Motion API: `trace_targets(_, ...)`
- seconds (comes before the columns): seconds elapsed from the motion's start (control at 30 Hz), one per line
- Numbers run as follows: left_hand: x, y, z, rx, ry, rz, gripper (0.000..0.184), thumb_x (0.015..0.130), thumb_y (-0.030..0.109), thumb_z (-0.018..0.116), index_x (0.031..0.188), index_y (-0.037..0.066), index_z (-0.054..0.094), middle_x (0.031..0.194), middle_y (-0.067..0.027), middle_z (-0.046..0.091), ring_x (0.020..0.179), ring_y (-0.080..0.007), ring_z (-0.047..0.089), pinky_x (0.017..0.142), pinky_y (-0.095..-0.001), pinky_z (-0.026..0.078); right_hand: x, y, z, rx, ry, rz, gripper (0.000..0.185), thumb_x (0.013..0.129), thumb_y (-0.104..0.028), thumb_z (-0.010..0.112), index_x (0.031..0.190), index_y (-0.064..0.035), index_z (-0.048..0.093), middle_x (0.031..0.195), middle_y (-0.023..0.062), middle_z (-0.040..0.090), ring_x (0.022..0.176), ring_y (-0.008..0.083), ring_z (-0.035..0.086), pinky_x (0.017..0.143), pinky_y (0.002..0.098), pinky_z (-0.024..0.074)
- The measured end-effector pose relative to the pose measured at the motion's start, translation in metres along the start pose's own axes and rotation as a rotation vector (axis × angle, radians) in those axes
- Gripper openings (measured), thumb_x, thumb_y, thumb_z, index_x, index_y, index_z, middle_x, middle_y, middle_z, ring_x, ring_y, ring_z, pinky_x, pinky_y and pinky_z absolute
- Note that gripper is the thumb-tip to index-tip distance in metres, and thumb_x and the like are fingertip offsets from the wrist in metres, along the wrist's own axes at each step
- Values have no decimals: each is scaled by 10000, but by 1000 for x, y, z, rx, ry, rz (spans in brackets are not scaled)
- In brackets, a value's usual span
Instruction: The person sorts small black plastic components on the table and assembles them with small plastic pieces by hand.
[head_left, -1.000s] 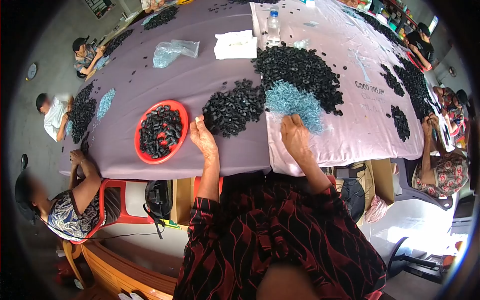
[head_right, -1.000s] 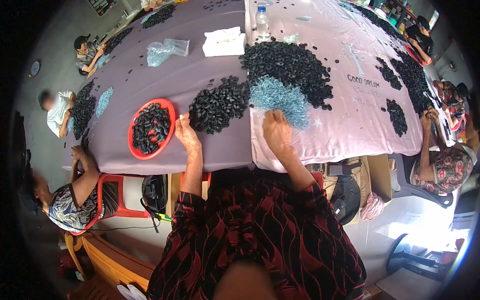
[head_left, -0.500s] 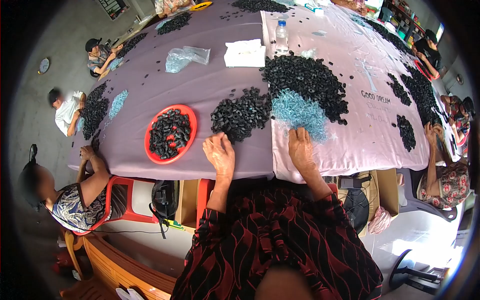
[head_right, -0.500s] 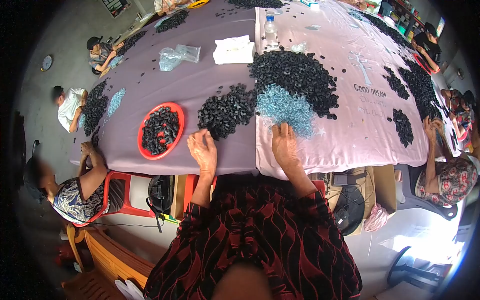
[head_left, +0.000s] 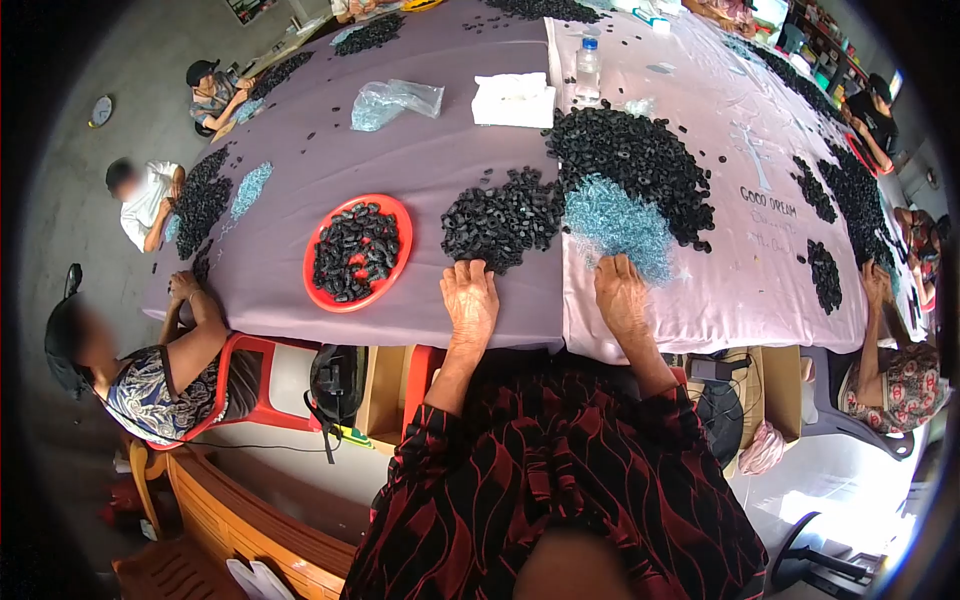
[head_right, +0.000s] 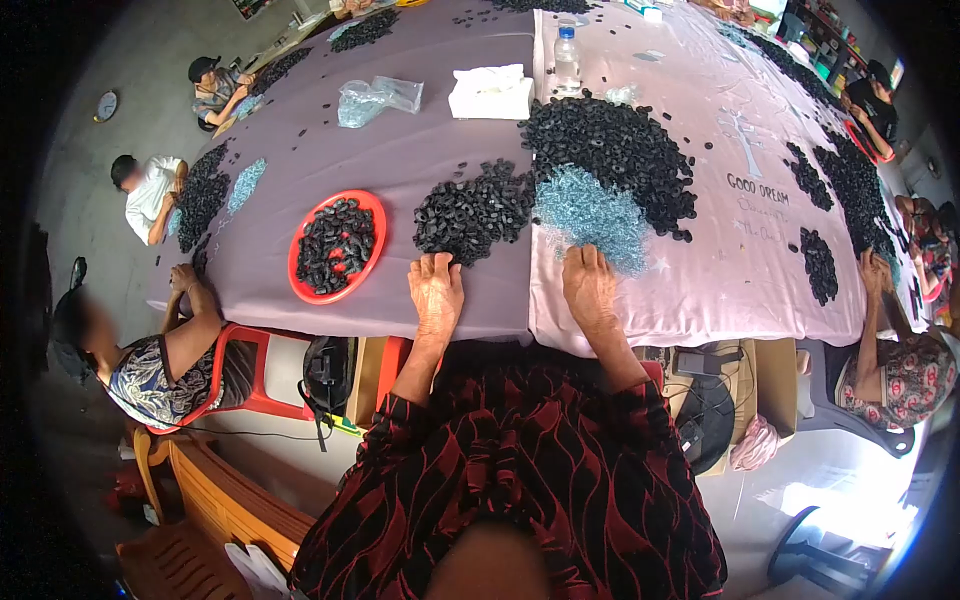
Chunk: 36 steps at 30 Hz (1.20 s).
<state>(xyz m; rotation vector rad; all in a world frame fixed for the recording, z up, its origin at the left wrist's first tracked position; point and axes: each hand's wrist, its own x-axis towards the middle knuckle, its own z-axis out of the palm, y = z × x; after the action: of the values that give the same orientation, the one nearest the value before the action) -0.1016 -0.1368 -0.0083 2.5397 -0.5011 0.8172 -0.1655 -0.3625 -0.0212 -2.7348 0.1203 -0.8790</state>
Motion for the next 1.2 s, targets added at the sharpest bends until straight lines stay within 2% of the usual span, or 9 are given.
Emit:
trace_targets(0.33, -3, -3, 5, 46, 9, 55, 174, 724, 85, 638, 885, 63, 577, 814, -101, 553, 780, -303, 507, 687, -408, 400, 0, 3, 6, 48, 17, 49, 108, 779, -119, 566, 837, -51, 505, 819, 113, 499, 761, 294, 547, 654, 424, 445)
trace_targets(0.4, -4, -3, 6, 45, 13, 72, 173, 725, 83, 636, 887, 61, 580, 817, -100, 557, 778, -303, 508, 688, -407, 402, 2, -1, -2, 57, 29, -26, 92, 781, -111, 563, 822, -53, 505, 823, 108, 497, 747, 293, 548, 636, 420, 450)
trace_targets(0.5, -2, 2, 1, -1, 31, 103, 163, 749, 70, 595, 903, 21, 580, 807, -125, 530, 766, -301, 502, 689, -405, 407, 2, -2, -4, 55, 33, -43, 76, 775, -92, 570, 836, -69, 532, 798, 117, 506, 708, 308, 545, 605, 426, 441)
trace_targets(0.63, 0, 9, -8, -88, 116, 164, 212, 752, 38, 605, 956, -5, 567, 855, -139, 525, 794, -307, 505, 726, -404, 427, 1, 2, 0, 17, -20, -61, 89, 790, -114, 561, 811, -52, 501, 813, 110, 495, 747, 298, 555, 609, 408, 456)
trace_targets(0.9, 1, 10, -14, -185, 112, 175, 217, 760, 11, 598, 973, 10, 557, 893, -137, 534, 815, -314, 504, 728, -401, 434, 2, 1, 0, 260, 91, 114, 84, 794, -58, 538, 858, -33, 489, 811, 160, 517, 716, 358, 545, 614, 445, 453)
trace_targets(1.0, 2, 20, -16, -295, 180, 150, 179, 773, 7, 589, 951, 18, 572, 870, -135, 555, 797, -306, 521, 723, -391, 439, 5, 0, 0, 328, 194, 198, 107, 807, -39, 512, 910, -21, 489, 823, 177, 513, 730, 379, 539, 624, 456, 450)
trace_targets(1.1, 0, 41, -5, -562, 165, 75, 126, 811, 25, 581, 937, 25, 593, 798, -116, 573, 701, -240, 538, 650, -329, 452, 5, 5, -2, 305, 163, 104, 130, 867, -48, 451, 987, -31, 495, 838, 184, 531, 745, 384, 546, 634, 436, 445)
trace_targets(1.13, -3, 51, -1, -664, 110, -3, 110, 795, 15, 578, 904, 5, 591, 813, -137, 591, 749, -294, 553, 683, -365, 458, 5, 6, -2, 303, 164, 103, 130, 867, -48, 451, 987, -31, 495, 838, 184, 531, 745, 384, 546, 634, 436, 445)
trace_targets(1.2, -3, 63, 4, -772, 59, -7, 103, 791, 16, 580, 893, 4, 585, 812, -138, 595, 722, -290, 557, 664, -366, 461, 5, 4, -5, 345, 121, 116, 135, 832, -22, 472, 967, -20, 469, 865, 201, 508, 759, 405, 529, 635, 469, 440)
